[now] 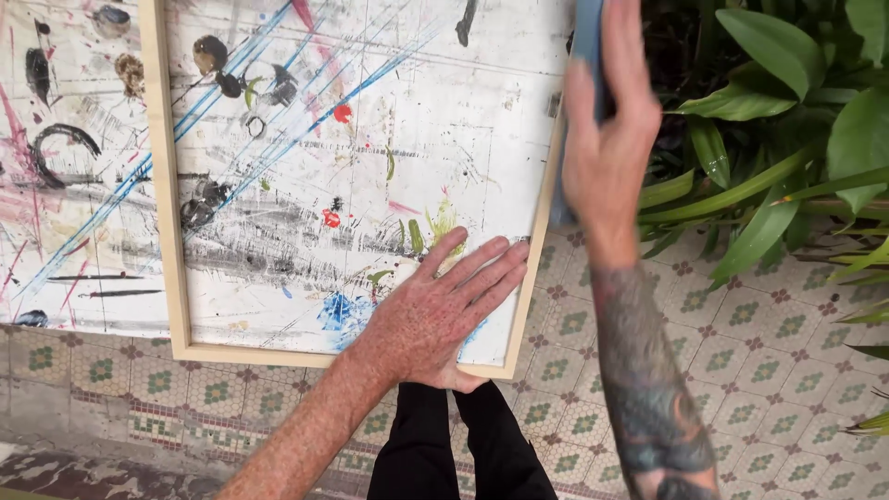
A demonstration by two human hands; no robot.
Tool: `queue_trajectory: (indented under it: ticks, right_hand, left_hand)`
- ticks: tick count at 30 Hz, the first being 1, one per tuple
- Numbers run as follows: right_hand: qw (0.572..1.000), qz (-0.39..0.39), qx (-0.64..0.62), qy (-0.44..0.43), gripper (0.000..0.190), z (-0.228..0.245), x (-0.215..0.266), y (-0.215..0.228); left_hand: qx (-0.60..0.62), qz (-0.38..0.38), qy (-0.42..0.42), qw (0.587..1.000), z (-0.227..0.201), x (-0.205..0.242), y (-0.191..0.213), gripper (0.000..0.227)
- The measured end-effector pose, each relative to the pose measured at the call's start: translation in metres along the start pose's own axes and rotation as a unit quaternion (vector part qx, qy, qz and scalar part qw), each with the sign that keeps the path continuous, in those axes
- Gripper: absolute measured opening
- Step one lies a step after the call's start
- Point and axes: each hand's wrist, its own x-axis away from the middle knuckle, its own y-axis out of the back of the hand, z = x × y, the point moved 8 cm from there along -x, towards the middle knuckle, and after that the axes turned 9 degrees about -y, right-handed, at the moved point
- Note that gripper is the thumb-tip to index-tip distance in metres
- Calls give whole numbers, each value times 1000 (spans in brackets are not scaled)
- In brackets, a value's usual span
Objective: Sanding the edges and surfaces of a wooden frame using a sanding block
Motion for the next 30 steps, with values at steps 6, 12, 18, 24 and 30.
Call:
queue_trajectory:
  ticks: [6,12,18,24,30]
  right_hand:
    - [989,-26,45,-141,45,10,275,11]
    - [1000,-6,-8,0,45,3,-30,-4]
    - [999,-31,-29,21,42,22,-69,59]
    - [984,-43,-37,-168,48,-34,33,92]
    - [849,-154,-111,-492,46,-75,234,105]
  left_hand:
    - [21,-5,5,1000,2,-1,0,132]
    - [24,-9,1,1000,2,-5,6,129]
    - [-72,44,-110,990,-27,-12,7,74]
    - [12,188,-309,932,-33,-48,-8,51]
    - [-113,158,-311,930,135,-161,43,61]
